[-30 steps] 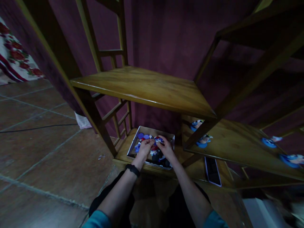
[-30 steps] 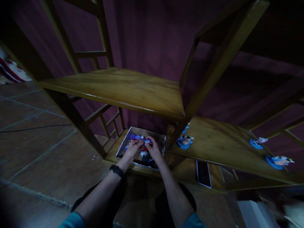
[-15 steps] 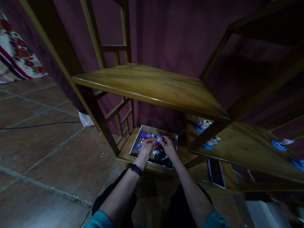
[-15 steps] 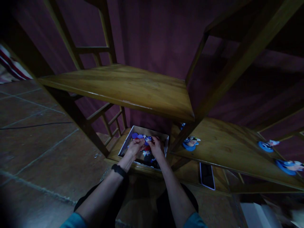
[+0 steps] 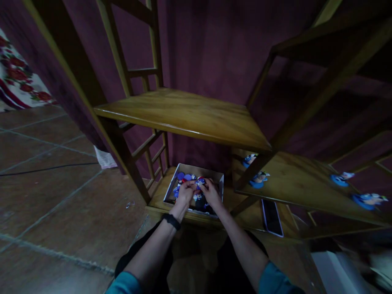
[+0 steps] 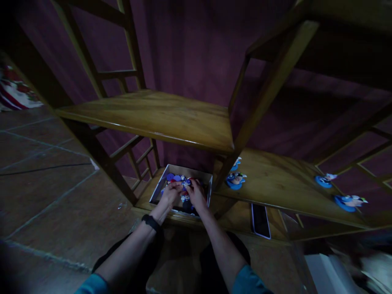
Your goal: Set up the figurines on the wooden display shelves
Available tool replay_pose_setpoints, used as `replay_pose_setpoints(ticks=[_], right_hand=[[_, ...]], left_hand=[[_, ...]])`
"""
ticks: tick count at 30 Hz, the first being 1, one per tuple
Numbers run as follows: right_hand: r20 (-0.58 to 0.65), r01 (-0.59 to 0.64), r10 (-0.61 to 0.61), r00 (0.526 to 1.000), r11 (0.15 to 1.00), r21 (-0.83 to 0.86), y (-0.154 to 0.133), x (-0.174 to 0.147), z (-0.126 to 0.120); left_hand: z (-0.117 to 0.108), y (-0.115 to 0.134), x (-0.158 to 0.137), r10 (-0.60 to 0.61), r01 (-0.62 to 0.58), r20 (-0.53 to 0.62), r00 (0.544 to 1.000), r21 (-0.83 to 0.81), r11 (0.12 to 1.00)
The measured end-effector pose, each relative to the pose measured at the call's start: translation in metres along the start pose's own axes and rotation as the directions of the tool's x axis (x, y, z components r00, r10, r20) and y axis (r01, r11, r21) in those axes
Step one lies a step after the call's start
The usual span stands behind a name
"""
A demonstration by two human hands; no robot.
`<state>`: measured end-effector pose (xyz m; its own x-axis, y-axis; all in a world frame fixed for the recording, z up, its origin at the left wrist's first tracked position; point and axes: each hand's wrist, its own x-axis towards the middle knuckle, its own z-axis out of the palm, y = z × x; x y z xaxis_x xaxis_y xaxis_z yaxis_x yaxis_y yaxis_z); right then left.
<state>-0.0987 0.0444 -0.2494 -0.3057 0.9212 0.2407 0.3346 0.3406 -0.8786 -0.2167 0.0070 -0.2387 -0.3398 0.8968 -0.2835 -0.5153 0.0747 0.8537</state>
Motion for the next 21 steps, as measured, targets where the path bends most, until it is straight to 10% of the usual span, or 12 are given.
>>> replay_pose_setpoints(ticks=[10,21], right_hand=[[0.029,-0.233,0.242,0.970,0.881,0.412,-0.020,-0.052,-0.021],[0.118,-0.329,0.333,0.936,0.703,0.631,-0.081,-0.145,-0.044]], left_hand=[[-0.012,0.013,-0.054,-0.194,0.187,-0.025,0.981,-0.166,0.968],[-0.009,0.012,-0.176,-0.208,0.222,0.115,0.971,-0.119,0.968]])
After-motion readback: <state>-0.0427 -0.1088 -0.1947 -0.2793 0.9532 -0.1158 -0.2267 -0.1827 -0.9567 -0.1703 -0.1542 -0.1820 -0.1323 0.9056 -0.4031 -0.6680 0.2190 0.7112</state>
